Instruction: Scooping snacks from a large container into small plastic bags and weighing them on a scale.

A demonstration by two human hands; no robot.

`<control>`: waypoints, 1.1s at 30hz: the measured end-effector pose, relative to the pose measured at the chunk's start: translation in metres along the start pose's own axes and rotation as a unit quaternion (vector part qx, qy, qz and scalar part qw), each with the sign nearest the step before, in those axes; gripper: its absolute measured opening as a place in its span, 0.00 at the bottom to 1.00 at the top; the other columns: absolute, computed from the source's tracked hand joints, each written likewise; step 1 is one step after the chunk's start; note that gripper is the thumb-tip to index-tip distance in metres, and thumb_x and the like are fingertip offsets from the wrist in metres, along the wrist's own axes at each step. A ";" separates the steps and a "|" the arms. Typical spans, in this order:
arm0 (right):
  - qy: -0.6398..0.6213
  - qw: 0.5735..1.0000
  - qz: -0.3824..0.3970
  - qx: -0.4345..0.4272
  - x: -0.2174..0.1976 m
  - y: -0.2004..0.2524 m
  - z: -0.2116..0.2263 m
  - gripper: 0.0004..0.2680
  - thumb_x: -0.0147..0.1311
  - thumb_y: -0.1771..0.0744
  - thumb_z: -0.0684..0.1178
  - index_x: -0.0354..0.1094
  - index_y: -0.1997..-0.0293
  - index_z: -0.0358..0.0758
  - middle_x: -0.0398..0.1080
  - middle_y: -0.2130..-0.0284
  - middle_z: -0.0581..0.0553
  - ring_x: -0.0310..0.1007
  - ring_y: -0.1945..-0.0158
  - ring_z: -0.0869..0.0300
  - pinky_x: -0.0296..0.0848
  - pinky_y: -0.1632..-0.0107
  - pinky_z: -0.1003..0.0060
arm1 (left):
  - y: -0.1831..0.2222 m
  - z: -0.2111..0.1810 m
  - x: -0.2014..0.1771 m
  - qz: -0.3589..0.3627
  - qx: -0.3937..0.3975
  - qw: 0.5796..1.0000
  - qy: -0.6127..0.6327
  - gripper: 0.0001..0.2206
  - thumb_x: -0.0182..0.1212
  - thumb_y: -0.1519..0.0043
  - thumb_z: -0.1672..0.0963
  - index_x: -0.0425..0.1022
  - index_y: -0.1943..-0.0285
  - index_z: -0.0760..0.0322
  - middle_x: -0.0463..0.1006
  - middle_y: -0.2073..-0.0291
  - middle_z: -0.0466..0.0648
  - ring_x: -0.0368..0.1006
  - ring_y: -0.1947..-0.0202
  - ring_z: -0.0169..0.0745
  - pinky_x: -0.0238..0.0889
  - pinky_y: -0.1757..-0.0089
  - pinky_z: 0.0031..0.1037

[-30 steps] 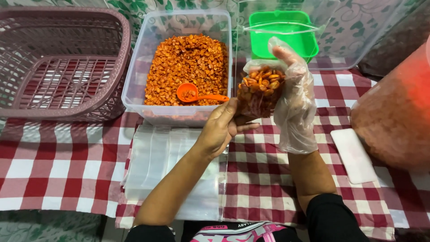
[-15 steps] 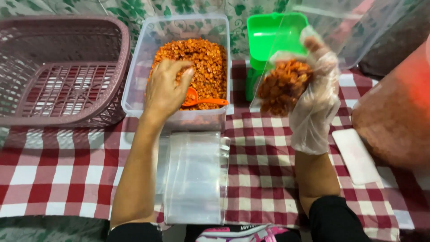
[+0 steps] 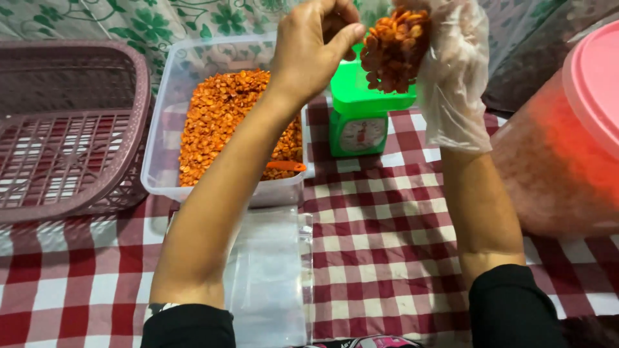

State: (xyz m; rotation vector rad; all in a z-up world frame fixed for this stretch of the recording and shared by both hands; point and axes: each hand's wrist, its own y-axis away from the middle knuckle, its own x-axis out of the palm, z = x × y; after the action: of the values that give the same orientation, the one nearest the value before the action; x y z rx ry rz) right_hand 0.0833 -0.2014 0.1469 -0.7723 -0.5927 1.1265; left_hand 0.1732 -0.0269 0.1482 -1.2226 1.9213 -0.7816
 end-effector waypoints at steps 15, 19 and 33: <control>0.000 0.967 0.162 0.196 -0.045 -0.012 -0.083 0.06 0.54 0.30 0.37 0.73 0.48 0.36 0.74 0.55 0.51 0.71 0.52 0.67 0.71 0.44 0.76 | 0.010 0.130 0.028 0.007 -0.039 0.981 -0.189 0.05 0.66 0.49 0.63 0.73 0.71 0.65 0.77 0.81 0.45 0.70 0.83 0.37 0.66 0.75 0.29; 0.015 0.965 0.166 0.205 -0.044 -0.010 -0.085 0.07 0.55 0.31 0.39 0.73 0.48 0.36 0.74 0.56 0.49 0.72 0.53 0.65 0.71 0.45 0.76 | 0.013 0.140 0.028 0.034 -0.064 0.972 -0.225 0.05 0.65 0.49 0.63 0.73 0.71 0.65 0.78 0.80 0.46 0.74 0.82 0.42 0.68 0.74 0.33; -0.028 0.962 0.123 0.244 -0.037 -0.003 -0.032 0.13 0.59 0.34 0.43 0.69 0.43 0.40 0.71 0.50 0.46 0.70 0.46 0.61 0.68 0.38 0.70 | 0.014 0.099 0.010 0.043 -0.161 0.977 -0.132 0.14 0.65 0.46 0.66 0.75 0.50 0.72 0.82 0.67 0.51 0.80 0.81 0.31 0.77 0.78 0.19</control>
State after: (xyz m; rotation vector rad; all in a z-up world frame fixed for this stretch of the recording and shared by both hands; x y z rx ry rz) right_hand 0.0971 -0.2448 0.1279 -0.3916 -0.2460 1.4547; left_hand 0.2451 -0.0423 0.0792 -1.3470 1.9089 -0.2498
